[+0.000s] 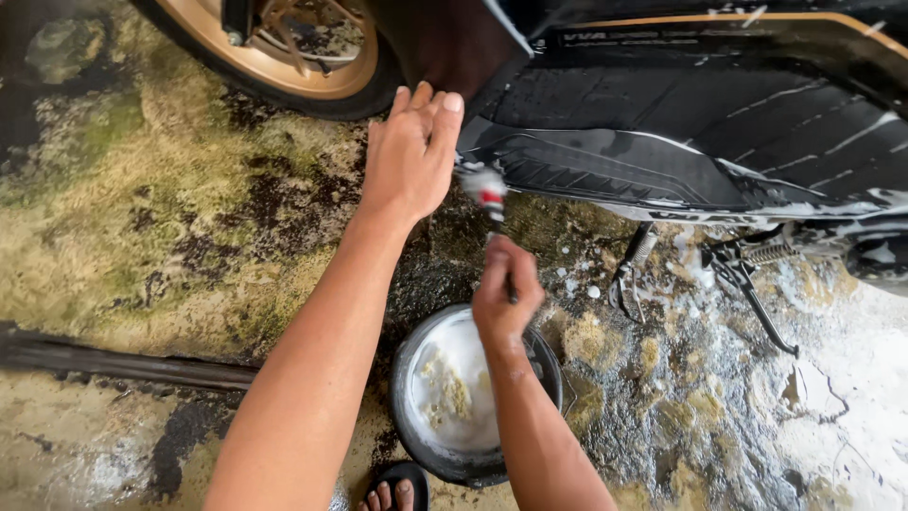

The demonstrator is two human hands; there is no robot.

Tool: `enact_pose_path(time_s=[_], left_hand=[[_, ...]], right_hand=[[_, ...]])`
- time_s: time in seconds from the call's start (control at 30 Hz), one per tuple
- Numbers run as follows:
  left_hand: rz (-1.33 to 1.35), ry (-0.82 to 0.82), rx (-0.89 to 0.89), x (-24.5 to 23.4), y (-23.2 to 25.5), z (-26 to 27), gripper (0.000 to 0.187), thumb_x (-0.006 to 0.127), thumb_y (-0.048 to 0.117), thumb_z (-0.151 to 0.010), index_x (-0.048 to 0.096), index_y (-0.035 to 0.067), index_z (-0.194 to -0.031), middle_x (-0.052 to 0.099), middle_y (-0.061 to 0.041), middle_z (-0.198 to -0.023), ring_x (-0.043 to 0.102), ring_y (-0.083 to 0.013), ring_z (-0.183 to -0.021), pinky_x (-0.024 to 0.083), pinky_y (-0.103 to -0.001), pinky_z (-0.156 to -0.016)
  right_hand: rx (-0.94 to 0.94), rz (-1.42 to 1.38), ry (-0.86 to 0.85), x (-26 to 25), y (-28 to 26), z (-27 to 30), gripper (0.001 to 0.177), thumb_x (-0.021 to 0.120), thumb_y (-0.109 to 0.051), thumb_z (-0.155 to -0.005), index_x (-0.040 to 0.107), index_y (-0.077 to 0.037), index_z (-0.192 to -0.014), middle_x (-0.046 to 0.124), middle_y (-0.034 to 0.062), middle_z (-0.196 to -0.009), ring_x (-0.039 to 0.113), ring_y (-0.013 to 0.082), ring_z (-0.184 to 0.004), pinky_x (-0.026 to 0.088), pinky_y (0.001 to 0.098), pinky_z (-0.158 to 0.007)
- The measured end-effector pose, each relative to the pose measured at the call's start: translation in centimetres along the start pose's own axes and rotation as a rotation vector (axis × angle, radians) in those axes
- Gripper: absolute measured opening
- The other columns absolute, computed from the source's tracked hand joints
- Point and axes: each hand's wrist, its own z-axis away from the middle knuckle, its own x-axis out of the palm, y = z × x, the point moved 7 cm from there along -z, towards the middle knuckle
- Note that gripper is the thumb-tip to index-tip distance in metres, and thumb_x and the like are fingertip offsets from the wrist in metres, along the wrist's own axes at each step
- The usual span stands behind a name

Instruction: The person scrubs the lower side panels and footrest area of a black motorcycle using a brush and soapy water from a bucket. They repeatedly dip the brush into the bucket and scrub different sections of the motorcycle's bodywork.

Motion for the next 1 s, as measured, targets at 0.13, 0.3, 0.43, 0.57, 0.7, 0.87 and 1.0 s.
enact_pose_path(time_s=[0.13, 0.3, 0.43, 0.57, 0.7, 0.87, 1.0], left_hand=[[-0.013, 0.021, 0.037, -0.2, 0.6, 0.6, 0.068, 0.017, 0.047, -0.085, 0.047, -0.002, -0.121, 0.034, -0.022, -0.133, 0.021, -0.0363, -0.128, 0.011, -0.060, -0.097], [0.028, 0.001, 0.111, -0.2, 0.7, 1.6, 0.060, 0.027, 0.042, -0.093, 0.041, -0.007, -0.126, 0.036, -0.029, -0.130, 0.024, -0.0458, -0.124, 0.016, -0.068, -0.093], [0.009, 0.052, 0.129, 0.8, 0.4, 0.9, 0.058, 0.030, 0.040, -0.093, 0.043, -0.009, -0.123, 0.039, -0.030, -0.126, 0.027, -0.0458, -0.122, 0.021, -0.067, -0.093], [0.027, -0.007, 0.086, 0.3, 1.2, 1.5, 0.059, 0.027, 0.039, -0.094, 0.037, -0.009, -0.127, 0.034, -0.030, -0.130, 0.023, -0.0465, -0.124, 0.023, -0.063, -0.096], [-0.018, -0.070, 0.032, 0.0, 1.7, 2.0, 0.066, 0.025, 0.046, -0.092, 0.032, -0.006, -0.131, 0.029, -0.027, -0.135, 0.020, -0.0433, -0.127, 0.023, -0.060, -0.098], [-0.012, -0.105, 0.002, 0.0, 1.9, 2.5, 0.068, 0.027, 0.047, -0.091, 0.028, -0.005, -0.133, 0.027, -0.026, -0.136, 0.020, -0.0426, -0.128, 0.022, -0.058, -0.100], [-0.024, -0.093, -0.009, 0.3, 2.4, 2.4, 0.069, 0.029, 0.048, -0.090, 0.029, -0.008, -0.132, 0.030, -0.028, -0.134, 0.022, -0.0417, -0.127, 0.023, -0.057, -0.100]], right_hand=[[-0.016, -0.099, -0.147, 0.9, -1.3, -2.0, 0.014, 0.045, 0.002, -0.083, 0.058, 0.001, -0.088, 0.057, 0.0049, -0.062, 0.042, 0.0055, -0.041, 0.029, 0.0192, -0.030], [0.713, -0.697, 0.551, -4.0, 4.0, -0.6, 0.013, 0.041, -0.006, -0.084, 0.049, 0.001, -0.091, 0.063, 0.0245, -0.077, 0.065, 0.0245, -0.062, 0.058, 0.0297, -0.057], [0.750, -0.684, 0.482, -3.5, 4.7, 1.4, 0.016, 0.037, -0.010, -0.091, 0.049, 0.000, -0.095, 0.063, 0.0221, -0.079, 0.066, 0.0246, -0.068, 0.059, 0.0332, -0.059], [1.183, -0.947, 0.625, -0.5, 7.9, 4.5, 0.023, 0.042, -0.010, -0.087, 0.048, 0.000, -0.108, 0.060, 0.0221, -0.094, 0.064, 0.0249, -0.082, 0.058, 0.0307, -0.071], [1.440, -1.108, 0.603, 2.1, 10.6, 4.9, 0.033, 0.046, -0.017, -0.085, 0.046, -0.003, -0.115, 0.059, 0.0191, -0.105, 0.062, 0.0220, -0.086, 0.057, 0.0282, -0.075], [1.325, -1.352, 0.796, -1.0, 15.7, 3.2, 0.024, 0.040, -0.016, -0.090, 0.047, -0.005, -0.110, 0.059, 0.0172, -0.104, 0.061, 0.0226, -0.090, 0.057, 0.0289, -0.075], [1.430, -1.174, 0.570, 0.9, 11.6, 1.2, 0.020, 0.040, -0.013, -0.089, 0.046, -0.003, -0.105, 0.061, 0.0212, -0.092, 0.064, 0.0255, -0.078, 0.059, 0.0322, -0.068]])
